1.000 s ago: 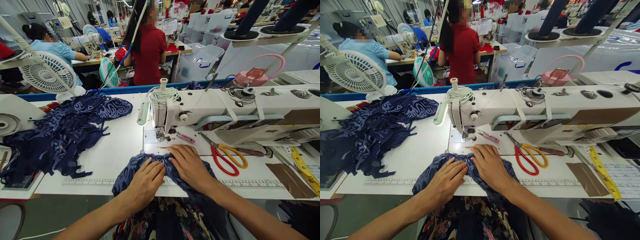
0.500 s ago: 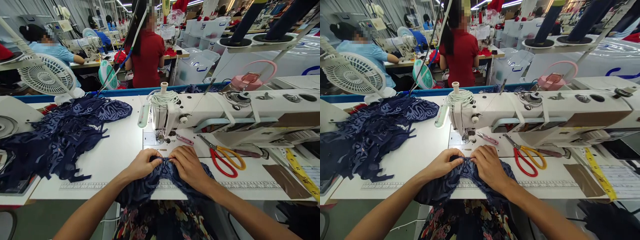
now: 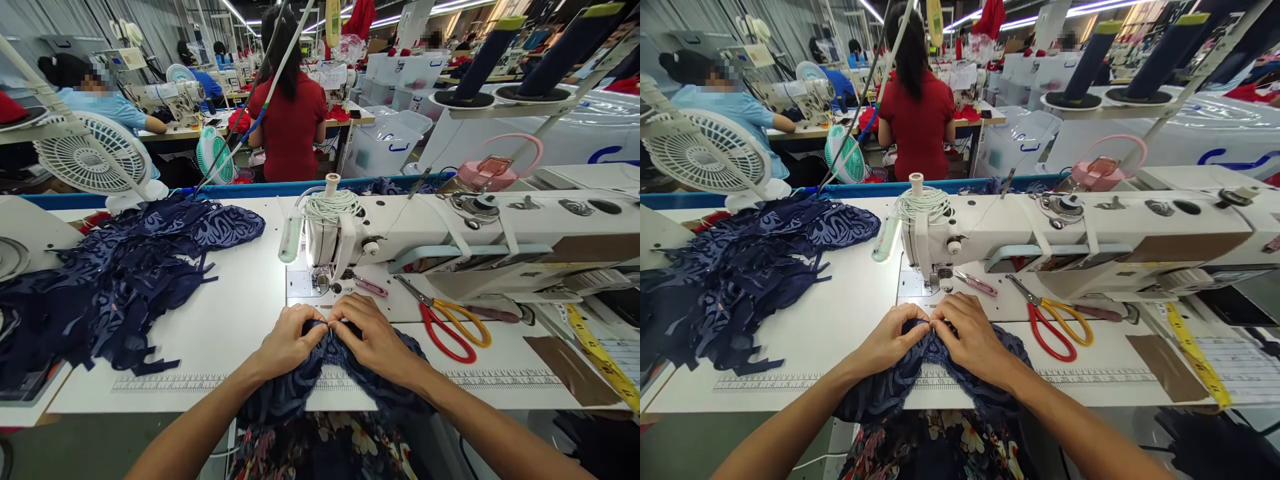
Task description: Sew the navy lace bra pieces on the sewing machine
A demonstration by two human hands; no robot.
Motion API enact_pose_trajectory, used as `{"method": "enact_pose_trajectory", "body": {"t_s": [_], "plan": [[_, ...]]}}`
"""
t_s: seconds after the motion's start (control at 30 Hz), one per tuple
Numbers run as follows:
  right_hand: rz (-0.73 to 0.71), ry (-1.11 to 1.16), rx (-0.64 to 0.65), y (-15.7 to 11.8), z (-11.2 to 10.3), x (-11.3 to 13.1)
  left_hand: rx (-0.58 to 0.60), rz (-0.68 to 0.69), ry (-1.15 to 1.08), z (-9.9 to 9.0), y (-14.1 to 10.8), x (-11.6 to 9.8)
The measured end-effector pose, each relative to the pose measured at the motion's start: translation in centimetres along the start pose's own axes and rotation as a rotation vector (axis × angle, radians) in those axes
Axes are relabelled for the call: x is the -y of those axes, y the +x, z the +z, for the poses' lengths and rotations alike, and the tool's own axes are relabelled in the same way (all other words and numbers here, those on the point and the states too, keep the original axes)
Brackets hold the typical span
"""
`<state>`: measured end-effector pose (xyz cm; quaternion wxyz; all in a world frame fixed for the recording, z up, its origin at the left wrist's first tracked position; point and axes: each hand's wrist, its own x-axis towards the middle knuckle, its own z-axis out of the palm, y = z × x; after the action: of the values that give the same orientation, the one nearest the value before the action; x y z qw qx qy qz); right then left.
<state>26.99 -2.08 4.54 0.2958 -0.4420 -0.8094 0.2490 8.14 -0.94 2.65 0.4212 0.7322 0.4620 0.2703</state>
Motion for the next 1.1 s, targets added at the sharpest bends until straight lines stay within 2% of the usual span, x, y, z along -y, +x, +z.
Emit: {"method": "enact_pose_trajectory", "body": {"t_s": [0.13,0.23,0.3,0.47,0.57,0.67,0.73,0.8,0.83,0.93,1.0,1.1], "plan": [[0.187,0.178,-0.051,0.4,0.5,-0.9,0.021,-0.016,-0.088,-0.4,0.1,-0.1],[0.293,0.224,-0.114,0.3,0.1,-1.8,0.041,-0.037,-0.144,-0.7,0.2,-0.1],[0.261,0.206,-0.116,0.2,-0.4,-1.9,0.048,-0.052,-0.159,-0.8,0.2,-0.1],[0.119,0.148,0.024,0.2,-0.4,-0.1,0.041,-0.027,-0.149,-0.7,0.2,-0.1],[0.132,0.174,0.017,0.5,0.3,0.3,0.042,-0.014,-0.154,-0.7,0.2,-0.2],[0.223,0.224,-0.036,0.8,0.2,-0.9,0.056,-0.048,-0.183,-0.9,0.2,-0.3],[0.246,0.114,-0.137,0.8,-0.5,-2.3,0.066,-0.074,-0.208,-1.0,0.1,-0.3],[0.204,-0.172,-0.223,0.8,-1.6,-3.9,0.072,-0.084,-0.233,-1.1,0.1,-0.4],[0.178,-0.346,-0.226,0.7,-2.2,-4.7,0.071,-0.086,-0.243,-1.1,0.1,-0.4],[0.124,-0.732,-0.105,0.7,-3.2,-6.5,0.066,-0.099,-0.266,-1.1,0.1,-0.5],[0.102,-0.816,-0.030,0.7,-3.2,-7.3,0.063,-0.111,-0.284,-1.1,0.2,-0.6],[0.098,-0.850,-0.009,0.8,-3.1,-7.6,0.058,-0.118,-0.306,-1.1,0.1,-0.7]]}}
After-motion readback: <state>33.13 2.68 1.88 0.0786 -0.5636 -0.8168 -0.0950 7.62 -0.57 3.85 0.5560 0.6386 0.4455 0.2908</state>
